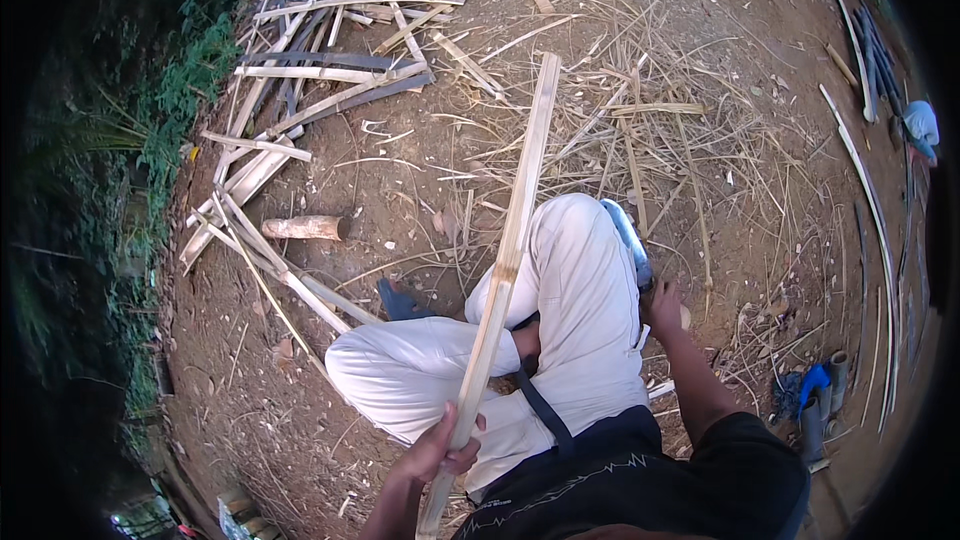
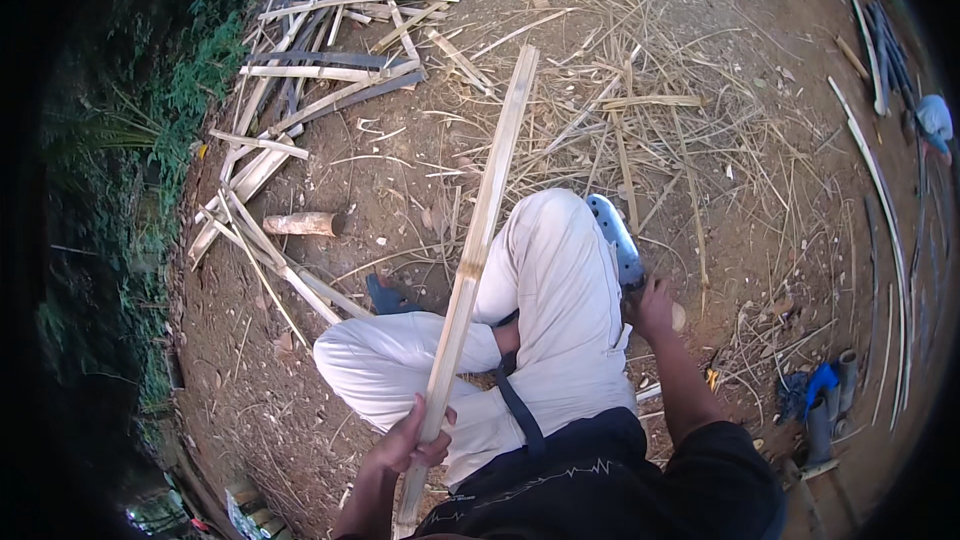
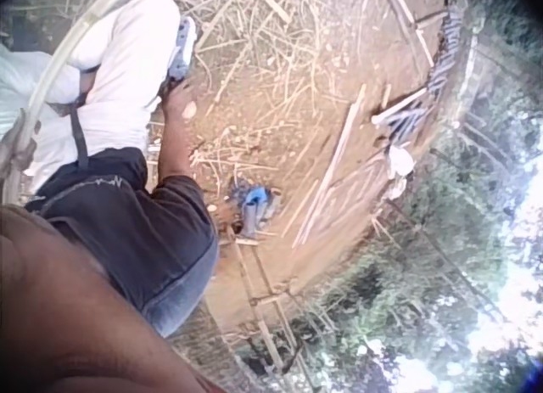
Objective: The person uses a large blade to strip outer layers and refine strips of bamboo while sitting on the ground outdoors.
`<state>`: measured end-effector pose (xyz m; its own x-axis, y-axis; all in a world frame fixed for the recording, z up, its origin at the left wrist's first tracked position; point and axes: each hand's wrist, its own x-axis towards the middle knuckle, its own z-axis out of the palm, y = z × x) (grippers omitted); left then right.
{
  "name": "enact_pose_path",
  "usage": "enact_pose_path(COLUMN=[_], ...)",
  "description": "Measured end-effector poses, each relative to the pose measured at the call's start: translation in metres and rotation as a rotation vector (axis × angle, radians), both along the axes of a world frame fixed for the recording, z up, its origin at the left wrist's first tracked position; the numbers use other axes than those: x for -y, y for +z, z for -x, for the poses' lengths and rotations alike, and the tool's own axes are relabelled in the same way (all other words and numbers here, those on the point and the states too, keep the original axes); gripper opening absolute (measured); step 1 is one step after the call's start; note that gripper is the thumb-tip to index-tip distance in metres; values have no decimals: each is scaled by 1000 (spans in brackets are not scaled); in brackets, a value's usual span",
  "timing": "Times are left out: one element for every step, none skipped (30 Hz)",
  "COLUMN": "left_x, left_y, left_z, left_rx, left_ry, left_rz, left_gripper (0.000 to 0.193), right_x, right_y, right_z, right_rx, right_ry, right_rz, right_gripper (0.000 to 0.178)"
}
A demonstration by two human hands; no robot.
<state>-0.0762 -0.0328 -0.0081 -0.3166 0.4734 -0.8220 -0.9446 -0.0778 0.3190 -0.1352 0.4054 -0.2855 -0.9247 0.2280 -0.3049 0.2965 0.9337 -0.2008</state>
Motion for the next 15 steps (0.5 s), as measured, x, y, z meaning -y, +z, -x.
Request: enact_pose_path(left_x=[-5,-12,-16,-23,-33,-41,-47,-52,-56,-57,-58,-59,-63,-65,-67], left_y=[-2,-3,-1,0,2,2,3,4,5,5,1,-1,-1,-2,-2], left_z=[10,20,25,33,43,52,58,62,66,69,71,73,75,76,77], left_rx=[-44,-90,-123,-136,-152,-168,-202,-234,-270,-259,-248,-238,-240,-241,-243], left_ry=[-10,-27,-32,-30,-24,-17,4,30,53,66,76,85,90,97,104], left_rz=[13,24,49,82,115,146,154,162,164,146,123,100,84,71,58], left_gripper=[73,72,70,68,65,63,60,57,54,52,51,49,48,47,46], right_x=[-1,-8,-4,-3,-2,-3,1,5,5,5,2,-5,-9,-10,-10], right_y=[-24,-51,-56,-59,-58,-56,-40,-21,-2,17,31,37,49,61,76], right_z=[-4,-7,-9,-5,2,4,6,9,11,13,14,18,18,19,20], right_rx=[13,-62,-70,-83,-100,-91,-78,-64,-86,-107,-129,-43,-27,-10,7], right_ry=[-37,-127,-142,-161,-175,-172,-162,-147,-163,-177,-194,-233,-257,-278,-300], right_rz=[-5,-3,25,46,66,33,6,-24,-26,-29,-37,68,88,110,132], right_gripper=[71,67,64,61,58,55,52,49,48,47,46,48,47,46,45])
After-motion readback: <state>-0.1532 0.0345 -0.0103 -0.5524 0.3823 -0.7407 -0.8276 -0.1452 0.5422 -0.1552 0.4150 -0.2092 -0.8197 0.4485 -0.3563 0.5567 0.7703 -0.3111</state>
